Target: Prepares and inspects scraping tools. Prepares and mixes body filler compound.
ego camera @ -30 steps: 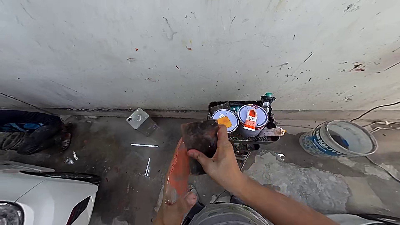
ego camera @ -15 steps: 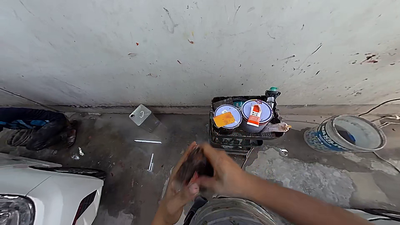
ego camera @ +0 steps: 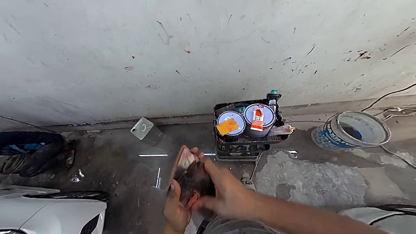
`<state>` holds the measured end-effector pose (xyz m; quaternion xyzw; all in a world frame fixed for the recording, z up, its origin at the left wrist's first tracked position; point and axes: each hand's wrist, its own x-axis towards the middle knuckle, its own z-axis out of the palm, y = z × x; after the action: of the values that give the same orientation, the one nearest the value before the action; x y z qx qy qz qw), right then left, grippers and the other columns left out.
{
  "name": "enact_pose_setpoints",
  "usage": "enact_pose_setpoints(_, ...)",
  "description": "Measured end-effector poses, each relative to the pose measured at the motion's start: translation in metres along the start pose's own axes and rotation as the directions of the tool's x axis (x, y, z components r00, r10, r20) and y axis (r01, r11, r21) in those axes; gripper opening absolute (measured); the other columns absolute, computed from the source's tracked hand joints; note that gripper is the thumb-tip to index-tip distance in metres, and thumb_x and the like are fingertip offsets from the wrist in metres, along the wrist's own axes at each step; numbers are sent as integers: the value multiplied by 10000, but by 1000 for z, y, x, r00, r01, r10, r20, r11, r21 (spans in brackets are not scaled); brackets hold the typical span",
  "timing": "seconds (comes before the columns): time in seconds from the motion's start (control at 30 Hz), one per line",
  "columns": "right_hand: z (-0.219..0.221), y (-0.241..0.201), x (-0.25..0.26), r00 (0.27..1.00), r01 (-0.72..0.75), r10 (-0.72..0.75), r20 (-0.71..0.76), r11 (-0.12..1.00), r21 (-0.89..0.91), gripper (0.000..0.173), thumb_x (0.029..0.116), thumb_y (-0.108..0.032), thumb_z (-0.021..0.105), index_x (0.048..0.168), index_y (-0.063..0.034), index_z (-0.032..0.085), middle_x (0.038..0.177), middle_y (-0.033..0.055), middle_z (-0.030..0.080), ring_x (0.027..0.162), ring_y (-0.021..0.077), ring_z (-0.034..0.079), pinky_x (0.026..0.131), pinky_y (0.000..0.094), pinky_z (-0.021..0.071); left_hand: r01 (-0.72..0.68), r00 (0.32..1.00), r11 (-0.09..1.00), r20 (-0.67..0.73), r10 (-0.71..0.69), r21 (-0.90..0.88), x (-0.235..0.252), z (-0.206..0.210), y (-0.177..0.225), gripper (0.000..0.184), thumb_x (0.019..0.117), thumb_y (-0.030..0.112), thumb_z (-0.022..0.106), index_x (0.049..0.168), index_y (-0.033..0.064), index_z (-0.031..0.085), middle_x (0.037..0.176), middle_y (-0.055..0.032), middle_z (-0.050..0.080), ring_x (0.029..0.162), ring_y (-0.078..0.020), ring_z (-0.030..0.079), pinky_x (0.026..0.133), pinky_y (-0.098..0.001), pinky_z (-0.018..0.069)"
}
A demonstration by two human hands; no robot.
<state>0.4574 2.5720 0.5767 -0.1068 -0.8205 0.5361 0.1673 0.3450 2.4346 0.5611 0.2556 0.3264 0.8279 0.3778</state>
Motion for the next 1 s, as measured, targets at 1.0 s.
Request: enact_pose_setpoints(1.0, 22, -5, 23, 710, 41, 419, -566, 777, 628, 602, 865, -128, 796, 1342, -22, 444, 1098, 115, 693, 982, 183, 727, 866, 316, 640, -105, 939, 947, -284, 195, 303, -8, 25, -29, 550, 992, 216, 678, 1492, 92, 487, 1364, -112, 629, 1181, -207, 659, 963, -400, 587)
